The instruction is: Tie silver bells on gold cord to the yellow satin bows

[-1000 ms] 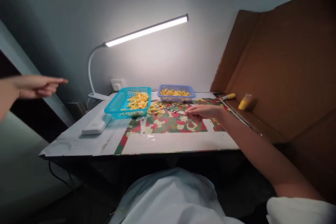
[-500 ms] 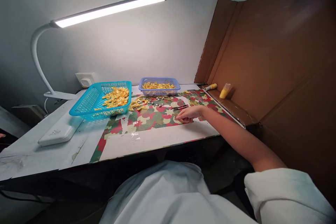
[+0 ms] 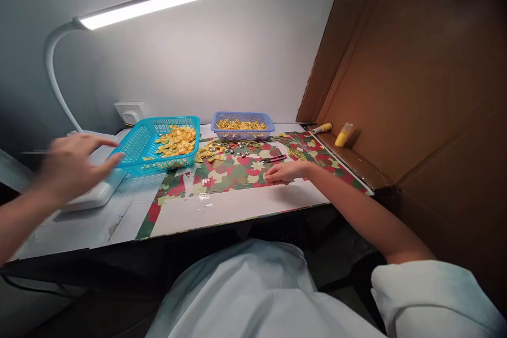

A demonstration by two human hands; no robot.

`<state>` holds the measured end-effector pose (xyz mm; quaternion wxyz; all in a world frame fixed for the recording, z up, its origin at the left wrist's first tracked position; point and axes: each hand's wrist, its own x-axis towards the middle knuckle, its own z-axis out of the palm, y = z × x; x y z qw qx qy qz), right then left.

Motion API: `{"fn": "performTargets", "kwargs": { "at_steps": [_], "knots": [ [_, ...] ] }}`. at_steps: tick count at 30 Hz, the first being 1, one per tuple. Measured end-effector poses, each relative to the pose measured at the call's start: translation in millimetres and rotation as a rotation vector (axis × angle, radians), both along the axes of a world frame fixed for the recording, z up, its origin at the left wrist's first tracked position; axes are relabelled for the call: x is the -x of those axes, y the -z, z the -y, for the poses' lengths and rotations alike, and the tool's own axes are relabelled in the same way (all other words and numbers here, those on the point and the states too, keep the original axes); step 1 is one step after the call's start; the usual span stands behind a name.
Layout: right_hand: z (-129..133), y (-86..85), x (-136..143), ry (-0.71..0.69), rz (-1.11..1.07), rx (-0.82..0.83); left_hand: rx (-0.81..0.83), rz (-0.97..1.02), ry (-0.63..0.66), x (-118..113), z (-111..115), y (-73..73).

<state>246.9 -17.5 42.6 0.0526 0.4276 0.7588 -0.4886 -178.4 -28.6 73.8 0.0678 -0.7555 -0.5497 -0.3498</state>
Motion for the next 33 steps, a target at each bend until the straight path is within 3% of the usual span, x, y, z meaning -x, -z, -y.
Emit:
{"fn": "performTargets", "kwargs": {
  "at_steps": [1,6,7,9,16,21,27,30,33],
  "knots": [
    [1,-4.2,3,-0.023,-0.018,-0.014,0.037,-0.015,0.042,-23,2,5.6],
    [1,-16.3,24,-0.13,-0.17,-0.056,0.607,0.197,0.695,-171,11,34.9],
    [0,-16.3,26,-0.133,-0.196,-0.057,0.732,0.215,0.773,-190,11,40.0],
    [-1,-14.7,30,-0.141,-0.228,-0.053,0.778,0.307,0.699,-205,9,48.0],
    [-2,2.6,26,-0.105,-0.254,-0.055,0.848,0.225,0.575,-152,7,55.2],
    [4,15.8,24,-0.056,-0.23,-0.068,0.84,0.155,0.513,-140,16,62.3],
    [11,42.6,31,0.199,-0.252,-0.471,0.742,0.054,0.432,-131,18,76.7],
    [13,58.0,43,0.234,-0.204,-0.68,0.663,-0.025,0.391,-128,20,81.1],
    [14,66.1,54,0.261,-0.153,-0.785,0.561,-0.147,0.352,-127,23,80.5]
  ]
}}
